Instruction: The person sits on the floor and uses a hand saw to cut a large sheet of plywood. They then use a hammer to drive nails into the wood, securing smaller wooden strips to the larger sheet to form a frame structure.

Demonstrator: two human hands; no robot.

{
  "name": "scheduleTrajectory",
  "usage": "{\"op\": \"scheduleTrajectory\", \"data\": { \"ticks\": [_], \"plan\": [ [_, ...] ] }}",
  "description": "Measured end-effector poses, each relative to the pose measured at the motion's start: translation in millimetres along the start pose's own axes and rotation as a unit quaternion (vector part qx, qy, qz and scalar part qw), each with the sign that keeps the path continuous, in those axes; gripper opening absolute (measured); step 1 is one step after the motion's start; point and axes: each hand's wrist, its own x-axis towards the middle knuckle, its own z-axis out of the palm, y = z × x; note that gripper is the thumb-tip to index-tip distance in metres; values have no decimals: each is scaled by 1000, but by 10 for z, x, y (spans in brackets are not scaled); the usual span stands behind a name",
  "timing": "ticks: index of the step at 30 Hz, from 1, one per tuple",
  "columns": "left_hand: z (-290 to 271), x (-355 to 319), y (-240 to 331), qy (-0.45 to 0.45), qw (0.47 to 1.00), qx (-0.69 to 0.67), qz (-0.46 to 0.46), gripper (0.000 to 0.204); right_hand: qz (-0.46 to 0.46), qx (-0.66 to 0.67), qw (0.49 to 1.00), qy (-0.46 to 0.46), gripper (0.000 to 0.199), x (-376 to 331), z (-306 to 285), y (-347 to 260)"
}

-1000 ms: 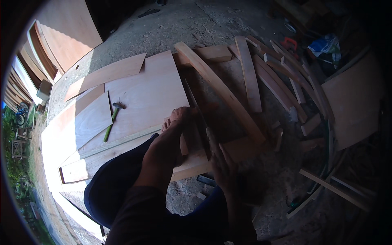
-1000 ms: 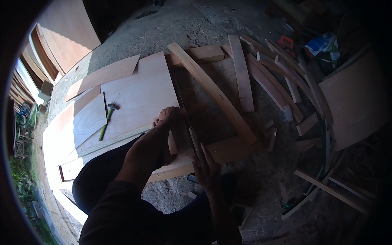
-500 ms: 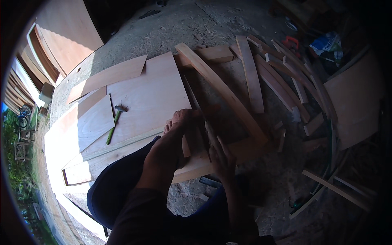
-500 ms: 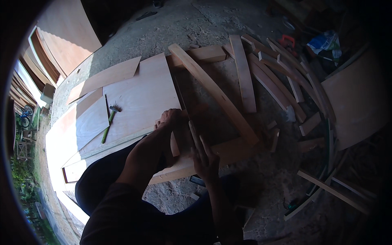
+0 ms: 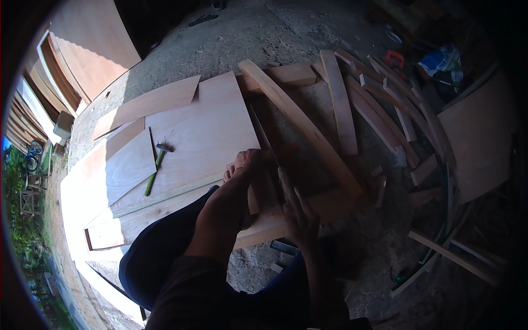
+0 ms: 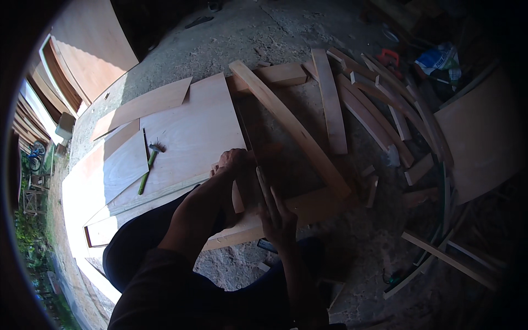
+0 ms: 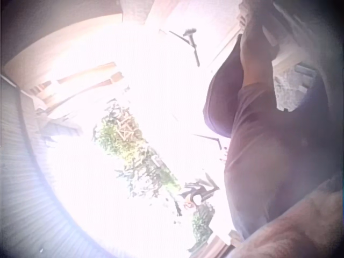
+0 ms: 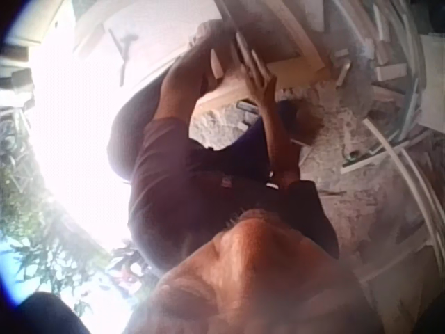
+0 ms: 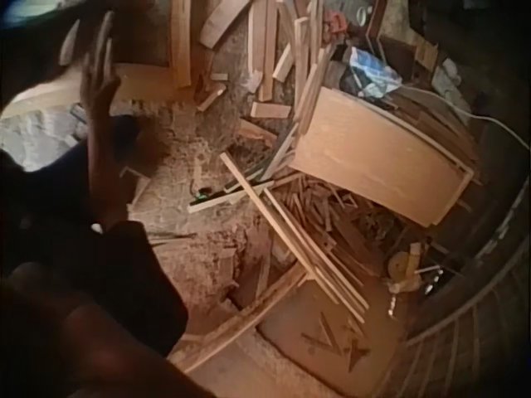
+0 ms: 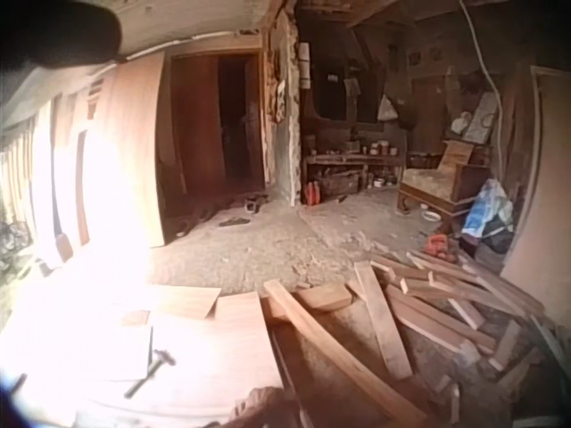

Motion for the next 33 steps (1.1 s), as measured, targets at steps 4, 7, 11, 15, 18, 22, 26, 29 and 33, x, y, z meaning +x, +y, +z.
{"op": "scheduleTrajectory", "data": {
  "ticks": [4,7,11,15,18,22,26,29,33],
  "plan": [
    [117,5,-199,12,999,-40,-2,30,170,-135,955,-202,55,-1313,-1142,-748],
    [78,-43,21,9,1000,-6,18,24,127,-67,979,-147,54,-1130,-965,-567],
    [40,32,168,0,999,23,23,25,-6,20,1000,6,51,317,88,219],
    [21,81,-126,18,1000,-7,22,25,-43,-57,997,-15,51,-199,-205,-54],
    [123,32,-19,-9,1000,5,24,24,95,-9,990,-103,53,-782,-853,-542],
    [232,81,-80,26,999,3,35,23,50,-35,995,-78,50,-819,-758,-425],
    [210,146,-36,8,1000,-13,18,27,-112,-79,990,31,40,412,176,214],
    [131,136,-12,-1,1000,2,25,30,-104,-64,992,6,42,282,14,38],
    [169,47,-153,14,999,-9,27,25,74,-53,987,-136,51,-872,-778,-481]
  ]
}}
